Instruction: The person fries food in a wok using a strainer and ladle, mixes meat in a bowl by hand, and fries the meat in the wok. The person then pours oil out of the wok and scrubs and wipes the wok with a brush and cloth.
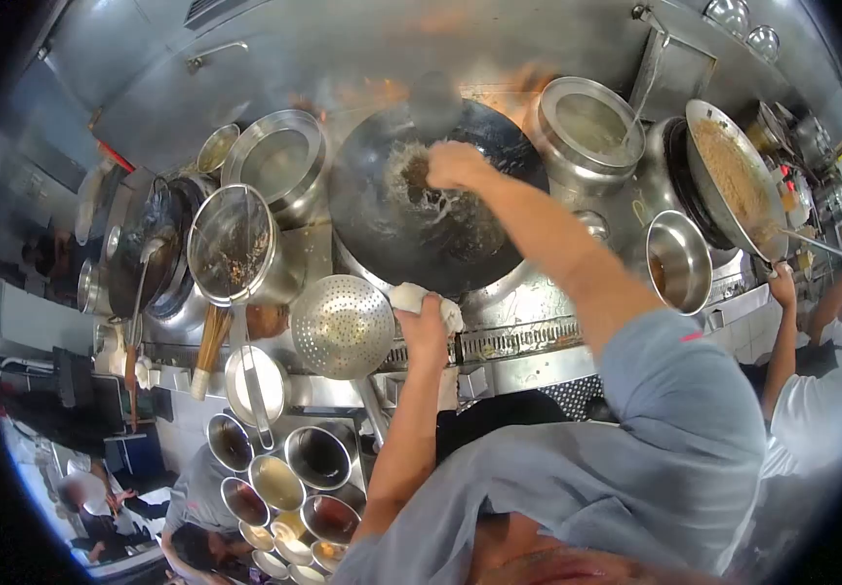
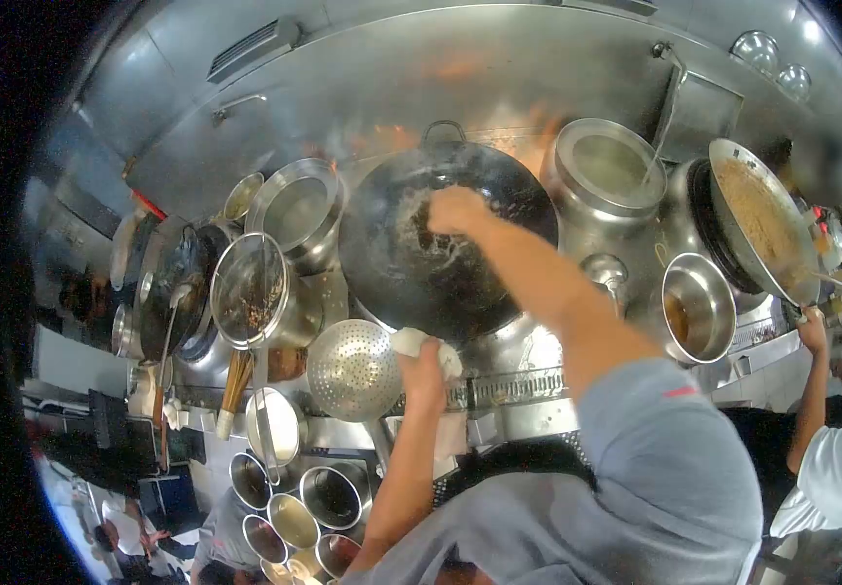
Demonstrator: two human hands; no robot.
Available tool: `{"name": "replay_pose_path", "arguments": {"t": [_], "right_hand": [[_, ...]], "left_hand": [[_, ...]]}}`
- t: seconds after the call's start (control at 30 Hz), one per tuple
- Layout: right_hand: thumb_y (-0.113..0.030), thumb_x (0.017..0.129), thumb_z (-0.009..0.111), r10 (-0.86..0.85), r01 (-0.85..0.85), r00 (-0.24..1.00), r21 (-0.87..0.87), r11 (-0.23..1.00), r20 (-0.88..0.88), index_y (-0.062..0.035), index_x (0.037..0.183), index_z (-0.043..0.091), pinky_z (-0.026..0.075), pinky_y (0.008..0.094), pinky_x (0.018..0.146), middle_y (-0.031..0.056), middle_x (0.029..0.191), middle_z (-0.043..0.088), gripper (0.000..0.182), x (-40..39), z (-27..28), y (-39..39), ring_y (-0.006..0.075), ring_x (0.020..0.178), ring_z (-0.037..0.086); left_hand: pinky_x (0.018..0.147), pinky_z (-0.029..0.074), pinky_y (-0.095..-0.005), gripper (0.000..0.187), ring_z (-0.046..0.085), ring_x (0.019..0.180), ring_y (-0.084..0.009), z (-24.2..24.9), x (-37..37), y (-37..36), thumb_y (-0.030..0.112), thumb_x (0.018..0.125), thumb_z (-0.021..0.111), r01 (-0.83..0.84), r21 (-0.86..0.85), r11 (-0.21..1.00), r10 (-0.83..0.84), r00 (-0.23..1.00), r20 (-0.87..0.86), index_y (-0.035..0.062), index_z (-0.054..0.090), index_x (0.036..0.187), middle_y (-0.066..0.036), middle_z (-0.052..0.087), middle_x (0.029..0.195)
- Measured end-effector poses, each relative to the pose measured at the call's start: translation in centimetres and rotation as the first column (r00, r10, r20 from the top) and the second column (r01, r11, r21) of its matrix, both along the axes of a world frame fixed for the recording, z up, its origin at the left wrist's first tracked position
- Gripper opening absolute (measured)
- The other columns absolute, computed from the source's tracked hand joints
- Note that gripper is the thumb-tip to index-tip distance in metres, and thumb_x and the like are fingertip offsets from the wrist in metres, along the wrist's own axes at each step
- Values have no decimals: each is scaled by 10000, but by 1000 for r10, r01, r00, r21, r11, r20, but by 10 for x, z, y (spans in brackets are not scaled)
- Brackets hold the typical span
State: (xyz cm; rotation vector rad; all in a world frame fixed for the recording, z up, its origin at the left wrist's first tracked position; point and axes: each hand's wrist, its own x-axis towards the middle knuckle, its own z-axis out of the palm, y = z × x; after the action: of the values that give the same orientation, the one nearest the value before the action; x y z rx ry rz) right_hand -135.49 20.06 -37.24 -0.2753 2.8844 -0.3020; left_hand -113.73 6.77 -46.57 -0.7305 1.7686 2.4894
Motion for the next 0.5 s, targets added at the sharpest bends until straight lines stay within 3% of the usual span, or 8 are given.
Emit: {"name": "replay_pose_path", "arguments": {"t": [0.13, 0.17, 0.23, 0.3, 0.37, 0.4, 0.47, 0.5], "right_hand": [[-176, 731, 568, 90, -90, 995, -3, 996, 44, 1, 922, 691, 523, 425, 816, 234, 973, 664, 287, 72, -5, -20, 368, 922, 652], [-182, 727, 579, 209, -215, 974, 68, 974, 90, -12, 914, 698, 523, 441, 813, 218, 980, 670, 279, 77, -24, 0, 355, 931, 656], [-222, 702, 631, 145, -198, 968, 270, 942, 205, -51, 924, 707, 531, 429, 797, 173, 967, 684, 291, 87, 15, 36, 313, 940, 663], [-244, 701, 647, 132, -155, 988, 392, 907, 84, -60, 926, 714, 535, 412, 783, 154, 965, 690, 299, 49, 39, 58, 303, 920, 669], [-212, 699, 631, -11, 16, 1000, 195, 981, -23, -38, 894, 718, 537, 406, 777, 150, 958, 696, 275, -12, 26, 50, 268, 928, 675], [-183, 713, 607, -200, 189, 976, 124, 974, 86, -21, 920, 709, 537, 406, 789, 168, 985, 688, 282, -10, 43, 28, 290, 940, 671], [-176, 725, 594, -79, 80, 996, 39, 996, -27, -9, 924, 702, 535, 404, 802, 189, 993, 681, 282, 0, 9, 3, 314, 939, 668], [-174, 735, 584, -56, 52, 997, 84, 995, 47, -5, 924, 699, 534, 409, 813, 203, 989, 677, 278, 15, -3, -7, 334, 927, 667]], "left_hand": [[800, 458, -347, 418, 532, 934, -224, 8, 6, 3, 27, 786, 561, -62, -51, 997, 63, 998, 15, -4, 404, 1171, -127, 512, 1050], [826, 451, -353, 452, 528, 955, -229, 11, 2, 4, 31, 781, 567, -86, -122, 989, 88, 996, 11, -10, 390, 1195, -133, 508, 1072], [868, 435, -359, 513, 517, 998, -238, 12, 4, 4, 46, 779, 580, -56, -133, 990, 60, 998, 28, -21, 364, 1240, -144, 498, 1115], [870, 437, -361, 529, 511, 1012, -240, 23, 2, 5, 48, 783, 577, -68, -64, 996, 73, 994, 79, -24, 353, 1256, -152, 490, 1130], [873, 439, -367, 524, 510, 1019, -245, 17, 3, 3, 44, 786, 570, -64, -54, 996, 70, 992, 108, -12, 358, 1262, -153, 486, 1139], [870, 442, -360, 544, 512, 1014, -239, -2, 3, -1, 74, 785, 583, -35, -84, 996, 41, 997, 70, -27, 344, 1263, -160, 491, 1140], [860, 446, -351, 561, 515, 1012, -230, -19, -1, -6, 113, 797, 614, 31, -31, 999, -31, 999, 13, -29, 337, 1264, -155, 499, 1142], [860, 446, -351, 561, 515, 1012, -230, -15, 3, -5, 113, 797, 614, 42, -17, 999, -42, 999, 19, -29, 337, 1264, -155, 499, 1142]]}}
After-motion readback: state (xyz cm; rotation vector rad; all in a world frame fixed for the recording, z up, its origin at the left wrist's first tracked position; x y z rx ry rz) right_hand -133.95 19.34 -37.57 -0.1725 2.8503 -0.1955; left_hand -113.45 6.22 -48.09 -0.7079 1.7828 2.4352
